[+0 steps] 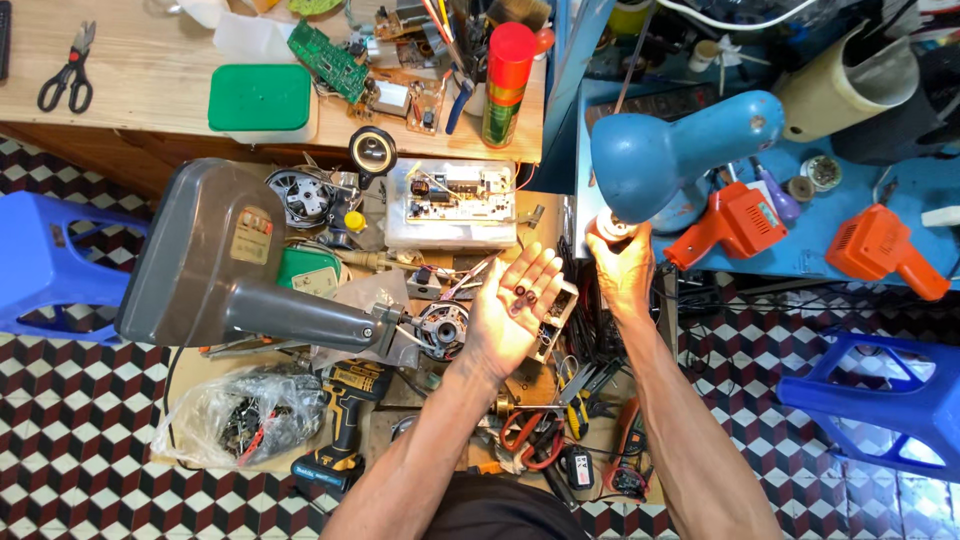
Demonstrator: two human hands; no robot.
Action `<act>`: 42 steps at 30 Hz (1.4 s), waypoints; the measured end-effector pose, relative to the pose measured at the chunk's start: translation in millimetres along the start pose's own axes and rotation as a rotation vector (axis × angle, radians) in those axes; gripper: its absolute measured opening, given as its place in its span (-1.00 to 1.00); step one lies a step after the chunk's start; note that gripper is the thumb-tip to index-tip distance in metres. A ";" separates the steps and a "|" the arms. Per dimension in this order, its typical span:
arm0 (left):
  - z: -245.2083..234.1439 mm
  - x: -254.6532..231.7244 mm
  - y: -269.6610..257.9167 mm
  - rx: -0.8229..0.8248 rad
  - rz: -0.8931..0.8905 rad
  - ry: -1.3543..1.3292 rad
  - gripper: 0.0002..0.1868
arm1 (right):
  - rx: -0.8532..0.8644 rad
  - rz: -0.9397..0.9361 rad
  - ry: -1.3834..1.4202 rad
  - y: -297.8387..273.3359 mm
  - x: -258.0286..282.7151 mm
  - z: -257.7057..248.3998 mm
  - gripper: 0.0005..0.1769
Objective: The person disassembles a small electric motor, removes the rotor, and uses a screwdriver to adjust internal components. They then reassemble the motor by inserting the rotor back into the stator and securing it with a screwdriver.
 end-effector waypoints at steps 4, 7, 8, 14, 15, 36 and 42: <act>5.3 2.1 7.3 0.045 -0.002 0.002 -0.39 | -0.042 -0.074 0.025 -9.7 8.3 -9.6 -0.29; 8.3 5.4 13.3 0.082 -0.023 0.010 -0.37 | -0.042 0.013 0.031 -49.7 37.1 -30.5 -0.56; 9.7 6.8 15.7 0.106 -0.029 0.011 -0.36 | -0.037 0.061 0.008 -63.5 48.8 -35.5 -0.69; 11.5 20.3 16.0 0.131 -0.020 0.061 -0.35 | 0.164 -0.003 0.127 -97.5 115.7 -28.1 -0.76; 13.7 20.8 15.2 0.144 -0.011 0.071 -0.34 | 0.169 0.002 0.098 -95.6 120.3 -27.6 -0.78; 9.8 26.4 11.2 0.132 -0.012 0.185 -0.28 | 0.251 -0.083 -0.025 -100.1 119.7 -23.0 -0.82; 10.7 28.3 12.3 0.151 -0.031 0.131 -0.27 | 0.221 -0.243 -0.058 -106.0 124.0 -24.7 -0.82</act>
Point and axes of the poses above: each hand's wrist, its own y-axis towards the middle knuckle, its own z-axis out of the palm, x = y × z, the point moved 5 cm from there along y, towards the middle knuckle, and after that the axes turned 9 degrees about y, right-handed, at the moved point
